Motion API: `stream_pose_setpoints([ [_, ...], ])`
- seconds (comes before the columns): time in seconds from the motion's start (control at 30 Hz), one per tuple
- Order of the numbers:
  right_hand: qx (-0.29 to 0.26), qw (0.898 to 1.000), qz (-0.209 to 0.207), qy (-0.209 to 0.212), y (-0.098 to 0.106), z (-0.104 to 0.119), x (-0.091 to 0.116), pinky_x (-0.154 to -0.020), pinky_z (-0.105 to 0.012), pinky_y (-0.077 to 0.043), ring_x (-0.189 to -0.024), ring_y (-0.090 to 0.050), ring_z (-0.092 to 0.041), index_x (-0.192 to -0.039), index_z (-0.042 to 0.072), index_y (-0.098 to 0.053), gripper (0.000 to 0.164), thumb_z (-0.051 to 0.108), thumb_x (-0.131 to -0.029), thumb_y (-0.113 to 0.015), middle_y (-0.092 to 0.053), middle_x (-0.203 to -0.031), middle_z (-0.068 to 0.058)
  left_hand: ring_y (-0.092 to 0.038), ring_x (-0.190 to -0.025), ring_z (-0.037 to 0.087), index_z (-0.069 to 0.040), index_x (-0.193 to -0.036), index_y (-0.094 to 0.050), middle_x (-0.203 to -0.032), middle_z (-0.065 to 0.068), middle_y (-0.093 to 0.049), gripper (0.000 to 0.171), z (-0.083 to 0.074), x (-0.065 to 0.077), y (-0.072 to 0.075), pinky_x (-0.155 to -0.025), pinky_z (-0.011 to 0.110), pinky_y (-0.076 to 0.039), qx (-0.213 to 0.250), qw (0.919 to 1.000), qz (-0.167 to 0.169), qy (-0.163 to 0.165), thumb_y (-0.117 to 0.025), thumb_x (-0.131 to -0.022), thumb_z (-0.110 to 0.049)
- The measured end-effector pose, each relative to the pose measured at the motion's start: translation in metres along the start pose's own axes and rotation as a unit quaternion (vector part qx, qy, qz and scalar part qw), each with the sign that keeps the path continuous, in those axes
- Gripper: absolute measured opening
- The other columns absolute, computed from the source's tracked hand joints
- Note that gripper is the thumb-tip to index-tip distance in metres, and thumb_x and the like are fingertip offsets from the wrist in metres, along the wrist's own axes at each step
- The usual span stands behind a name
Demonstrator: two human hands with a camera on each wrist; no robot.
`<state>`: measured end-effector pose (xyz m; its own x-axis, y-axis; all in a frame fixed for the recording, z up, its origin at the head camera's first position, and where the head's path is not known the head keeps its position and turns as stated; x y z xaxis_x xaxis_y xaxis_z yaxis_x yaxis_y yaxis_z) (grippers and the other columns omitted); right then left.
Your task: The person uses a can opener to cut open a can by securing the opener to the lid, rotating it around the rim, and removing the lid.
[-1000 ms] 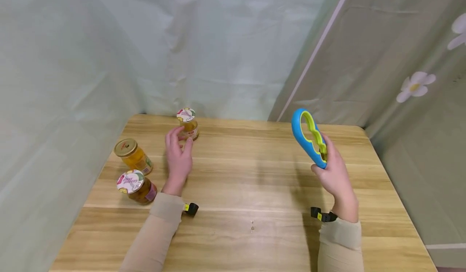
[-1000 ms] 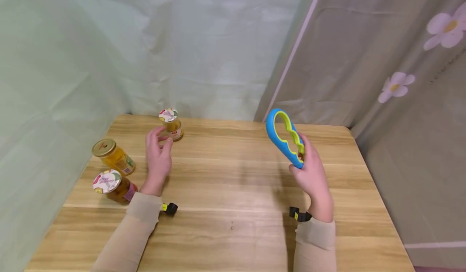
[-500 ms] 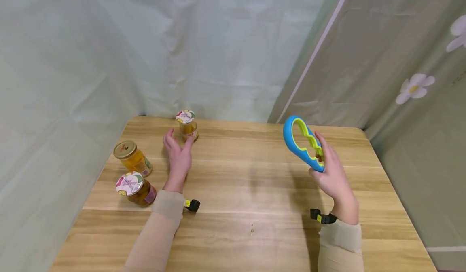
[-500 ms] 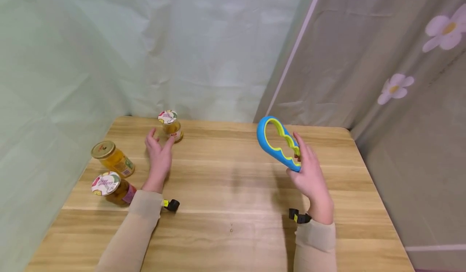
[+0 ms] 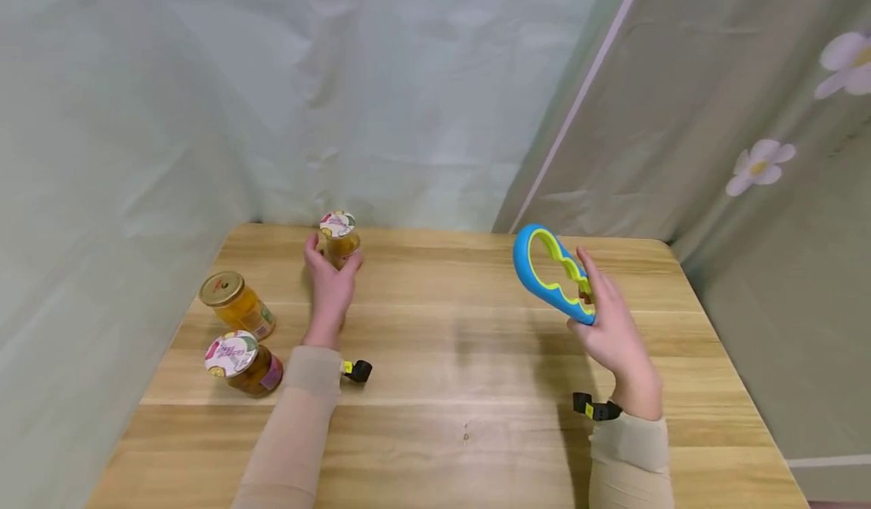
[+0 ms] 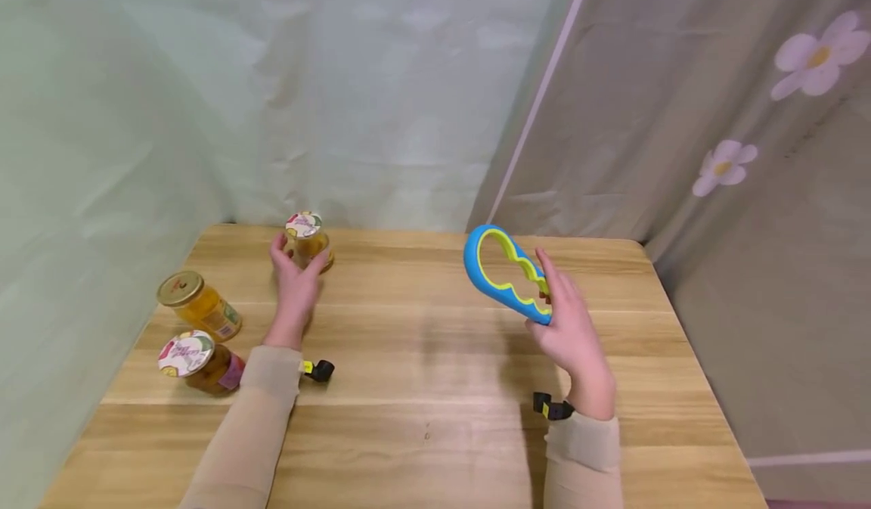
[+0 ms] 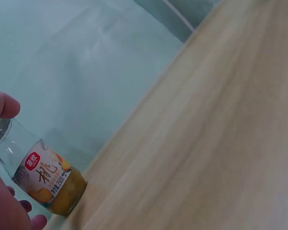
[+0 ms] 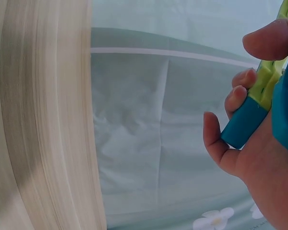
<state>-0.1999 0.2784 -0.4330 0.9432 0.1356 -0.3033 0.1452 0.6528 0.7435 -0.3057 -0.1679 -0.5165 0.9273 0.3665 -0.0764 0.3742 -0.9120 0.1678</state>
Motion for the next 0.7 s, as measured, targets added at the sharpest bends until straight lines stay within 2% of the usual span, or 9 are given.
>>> stream_pose_setpoints([
  [0.1,0.002,1.000,0.009,0.007,-0.004,0.000,0.001,-0.082,-0.061,-0.045,-0.104,-0.047,-0.031,-0.158,0.036,-0.014,0.113,-0.009,-0.069,-0.067,-0.049,-0.127,-0.015,-0.017,-0.143,0.019,-0.026,-0.155,-0.009,-0.161,0.003,-0.011,0.093,0.001,-0.001,0.001,-0.118,0.040,-0.022,0.040,0.9989,0.006,0.021,-0.074,-0.089,-0.026],
  [0.2,0.000,1.000,0.013,0.010,-0.007,0.000,0.001,-0.081,-0.059,-0.045,-0.101,-0.048,-0.030,-0.158,0.035,-0.014,0.113,-0.008,-0.068,-0.067,-0.050,-0.124,-0.015,-0.019,-0.142,0.015,-0.025,-0.154,-0.009,-0.161,0.002,-0.013,0.093,-0.001,-0.001,0.000,-0.117,0.035,-0.023,0.105,0.9938,0.012,0.035,-0.073,-0.088,-0.015],
  [0.3,-0.001,1.000,0.012,0.013,-0.008,0.000,0.000,-0.081,-0.059,-0.045,-0.101,-0.048,-0.030,-0.158,0.037,-0.013,0.114,-0.008,-0.068,-0.066,-0.050,-0.125,-0.016,-0.018,-0.141,0.013,-0.021,-0.154,-0.010,-0.161,0.002,-0.013,0.094,-0.004,-0.003,0.000,-0.118,0.033,-0.022,0.161,0.9864,0.009,0.031,-0.072,-0.085,-0.006],
  [0.37,-0.002,1.000,0.009,0.019,-0.007,0.001,-0.003,-0.082,-0.060,-0.045,-0.101,-0.048,-0.030,-0.158,0.037,-0.014,0.114,-0.009,-0.068,-0.066,-0.050,-0.125,-0.016,-0.017,-0.141,0.011,-0.021,-0.154,-0.010,-0.162,0.001,-0.012,0.096,-0.005,-0.006,-0.001,-0.118,0.033,-0.021,0.182,0.9830,0.005,0.026,-0.073,-0.084,-0.004],
  [0.47,0.000,1.000,0.008,0.026,-0.006,0.002,-0.005,-0.082,-0.060,-0.045,-0.101,-0.048,-0.030,-0.158,0.036,-0.014,0.115,-0.011,-0.067,-0.066,-0.050,-0.126,-0.016,-0.018,-0.141,0.012,-0.021,-0.153,-0.011,-0.161,0.002,-0.014,0.097,-0.005,-0.011,-0.002,-0.117,0.034,-0.023,0.193,0.9810,0.001,0.015,-0.074,-0.082,0.000],
  [0.7,0.008,0.999,0.011,0.032,-0.004,0.005,-0.004,-0.082,-0.057,-0.046,-0.100,-0.049,-0.028,-0.159,0.034,-0.014,0.116,-0.011,-0.066,-0.068,-0.051,-0.126,-0.016,-0.031,-0.135,0.016,-0.025,-0.151,-0.016,-0.155,0.005,-0.024,0.099,0.006,-0.016,-0.007,-0.113,0.036,-0.031,0.147,0.9892,0.002,-0.001,-0.079,-0.079,-0.002],
])
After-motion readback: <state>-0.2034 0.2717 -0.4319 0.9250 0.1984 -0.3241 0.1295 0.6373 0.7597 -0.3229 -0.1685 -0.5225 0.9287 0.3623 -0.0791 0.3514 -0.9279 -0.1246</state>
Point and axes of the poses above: each hand's wrist, its own x-axis away from the middle knuckle, its own y-axis out of the back of the hand, z = x × y, the point moved 3 cm from there along -x, towards the middle knuckle
